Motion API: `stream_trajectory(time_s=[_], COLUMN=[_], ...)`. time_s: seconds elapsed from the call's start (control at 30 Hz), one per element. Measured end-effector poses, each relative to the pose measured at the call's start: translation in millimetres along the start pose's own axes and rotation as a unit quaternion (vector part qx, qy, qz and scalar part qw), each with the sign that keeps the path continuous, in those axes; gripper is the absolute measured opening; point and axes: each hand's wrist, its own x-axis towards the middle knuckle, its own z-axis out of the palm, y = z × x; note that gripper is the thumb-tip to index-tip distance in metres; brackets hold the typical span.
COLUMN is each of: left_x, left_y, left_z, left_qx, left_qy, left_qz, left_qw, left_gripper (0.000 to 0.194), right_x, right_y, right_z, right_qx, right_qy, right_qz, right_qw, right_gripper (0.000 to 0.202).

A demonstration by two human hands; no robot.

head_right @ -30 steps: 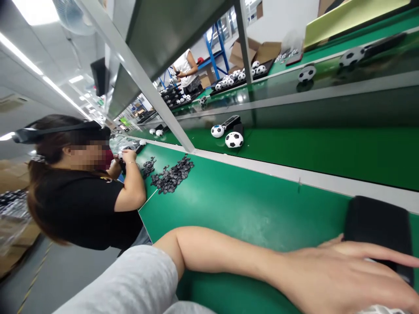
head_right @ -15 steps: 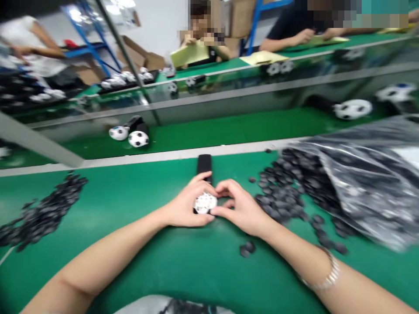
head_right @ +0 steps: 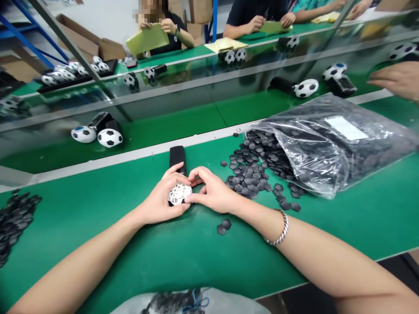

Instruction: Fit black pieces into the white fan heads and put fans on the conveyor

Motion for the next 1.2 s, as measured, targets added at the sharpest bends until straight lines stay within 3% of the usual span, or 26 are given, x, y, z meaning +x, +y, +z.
stream_trajectory(time_s=[0.33, 0.47, 0.53, 0.6, 0.73, 0.87, 0.97, 1.03, 1.1, 1.2], left_x=[2, 2, 2, 2, 1, 0, -1, -2, -3, -4], left_y=[0, -5, -9, -15, -20, -17, -13, -11, -9, -7], left_z=[7.7, -6.9, -18.8, -28.4, -32.7, -30.1, -30.6, -30.5, -29.4, -27.2], left_qx=[0.046, 0.035, 0.046, 0.085, 0.108, 0.069, 0.032, 0.014, 0.002, -0.015], left_qy=[0.050, -0.017, -0.056, -0.043, 0.039, -0.008, -0.060, -0.079, -0.090, -0.101], left_qz=[0.030, 0.043, 0.034, -0.026, -0.151, -0.096, -0.058, -0.053, -0.046, -0.027], left_qw=[0.997, 0.998, 0.997, 0.995, 0.982, 0.993, 0.996, 0.995, 0.995, 0.994], left_gripper=[0.031, 0.035, 0.043, 0.053, 0.058, 0.054, 0.059, 0.059, 0.058, 0.058], right_x=[4, 10, 7, 1, -8, -12, -16, -18, -18, -18], right_y=[-3, -11, -16, -21, -31, -37, -38, -38, -37, -36], right_z=[3, -9, -20, -29, -30, -14, -4, -2, -3, -7], right_qx=[-0.065, -0.077, -0.145, -0.254, -0.404, -0.485, -0.586, -0.617, -0.595, -0.497], right_qy=[0.025, 0.026, 0.047, 0.032, -0.109, -0.143, -0.126, -0.112, -0.095, -0.082], right_qz=[-0.042, -0.043, -0.055, -0.045, 0.018, -0.012, -0.038, -0.040, -0.036, -0.061], right_qw=[0.997, 0.996, 0.987, 0.966, 0.908, 0.863, 0.799, 0.778, 0.798, 0.862], right_gripper=[0.032, 0.022, 0.015, 0.013, 0.015, 0.004, 0.013, 0.017, 0.019, 0.023])
